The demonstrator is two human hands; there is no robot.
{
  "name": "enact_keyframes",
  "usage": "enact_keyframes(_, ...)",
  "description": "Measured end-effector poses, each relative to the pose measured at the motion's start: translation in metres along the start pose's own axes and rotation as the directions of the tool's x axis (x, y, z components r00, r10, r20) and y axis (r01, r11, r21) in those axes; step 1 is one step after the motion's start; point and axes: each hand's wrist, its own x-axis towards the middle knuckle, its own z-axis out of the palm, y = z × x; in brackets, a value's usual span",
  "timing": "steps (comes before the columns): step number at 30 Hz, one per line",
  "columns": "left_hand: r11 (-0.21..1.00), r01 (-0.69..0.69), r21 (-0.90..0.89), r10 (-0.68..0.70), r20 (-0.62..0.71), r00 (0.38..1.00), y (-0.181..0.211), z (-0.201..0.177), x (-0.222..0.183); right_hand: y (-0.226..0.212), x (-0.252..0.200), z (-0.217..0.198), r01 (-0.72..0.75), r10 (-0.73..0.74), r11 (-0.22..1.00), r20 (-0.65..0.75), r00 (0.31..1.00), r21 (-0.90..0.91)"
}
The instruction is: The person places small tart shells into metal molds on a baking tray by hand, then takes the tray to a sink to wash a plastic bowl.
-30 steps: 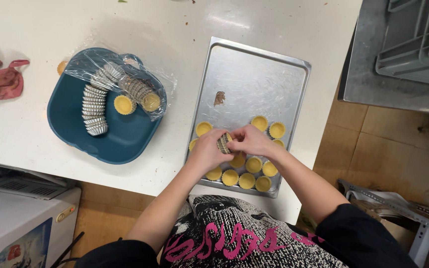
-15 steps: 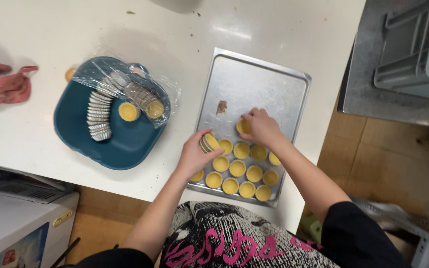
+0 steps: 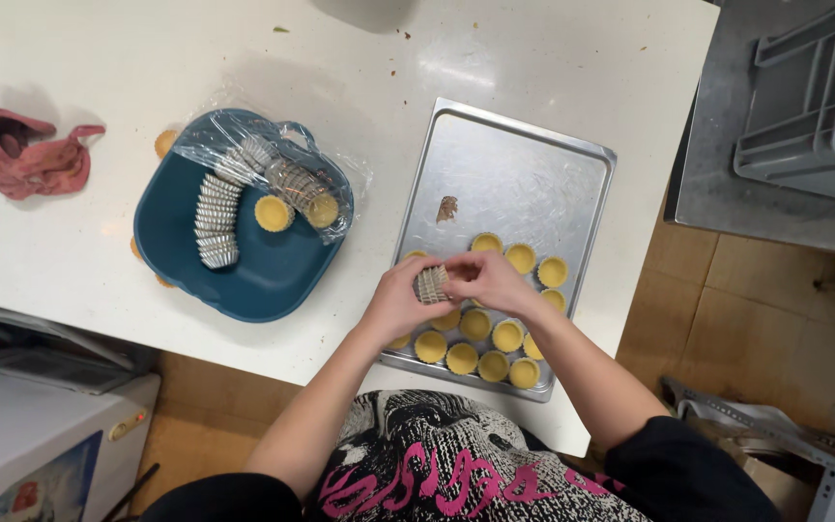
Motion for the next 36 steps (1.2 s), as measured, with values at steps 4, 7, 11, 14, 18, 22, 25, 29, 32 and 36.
enact_keyframes(4,0.997,0.051,-0.054,-0.049,0.050,0.998,-0.008,-0.013,-0.001,0.015,0.004,0.007,-0.063,0.059,0.977,0.027,0.998,0.204)
enact_keyframes(7,0.991,0.014,-0.135,-0.007,0.048,0.999,-0.017,-0.022,0.001,0.025,0.014,0.004,-0.108,0.124,0.960,-0.049,0.991,0.257)
enact_keyframes(11,0.965,0.147,-0.217,-0.159,-0.037,0.987,-0.041,-0.053,0.014,0.015,0.026,-0.015,-0.091,0.098,0.995,-0.266,0.959,0.038)
enact_keyframes(14,0.964,0.144,-0.223,-0.162,-0.062,0.985,-0.055,-0.052,0.023,0.002,0.045,-0.019,-0.101,-0.112,0.801,-0.314,0.943,-0.590)
enact_keyframes(18,0.833,0.333,-0.442,-0.333,0.081,0.939,-0.066,-0.029,0.039,0.001,0.052,-0.015,0.015,-0.373,0.542,-0.224,0.900,-0.840)
enact_keyframes(22,0.900,0.158,-0.406,-0.196,-0.054,0.979,-0.071,-0.011,0.050,-0.003,0.052,0.005,0.049,-0.250,0.860,-0.335,0.909,-0.508)
enact_keyframes(25,0.938,0.119,-0.326,-0.155,-0.084,0.984,-0.065,-0.007,0.048,-0.007,0.052,0.023,-0.077,0.080,0.997,-0.202,0.976,0.027)
enact_keyframes(29,0.989,-0.016,-0.150,-0.021,-0.241,0.970,-0.055,-0.018,0.039,-0.010,0.056,0.032,-0.131,0.155,0.978,-0.144,0.977,0.165)
enact_keyframes(32,0.992,0.014,-0.122,-0.051,-0.300,0.953,-0.049,-0.019,0.032,0.000,0.055,0.040,-0.088,0.127,0.969,-0.158,0.979,0.230)
enact_keyframes(36,0.990,0.086,-0.114,-0.118,-0.317,0.941,-0.045,-0.013,0.003,0.014,0.052,0.047,-0.113,0.138,0.975,-0.124,0.983,0.191)
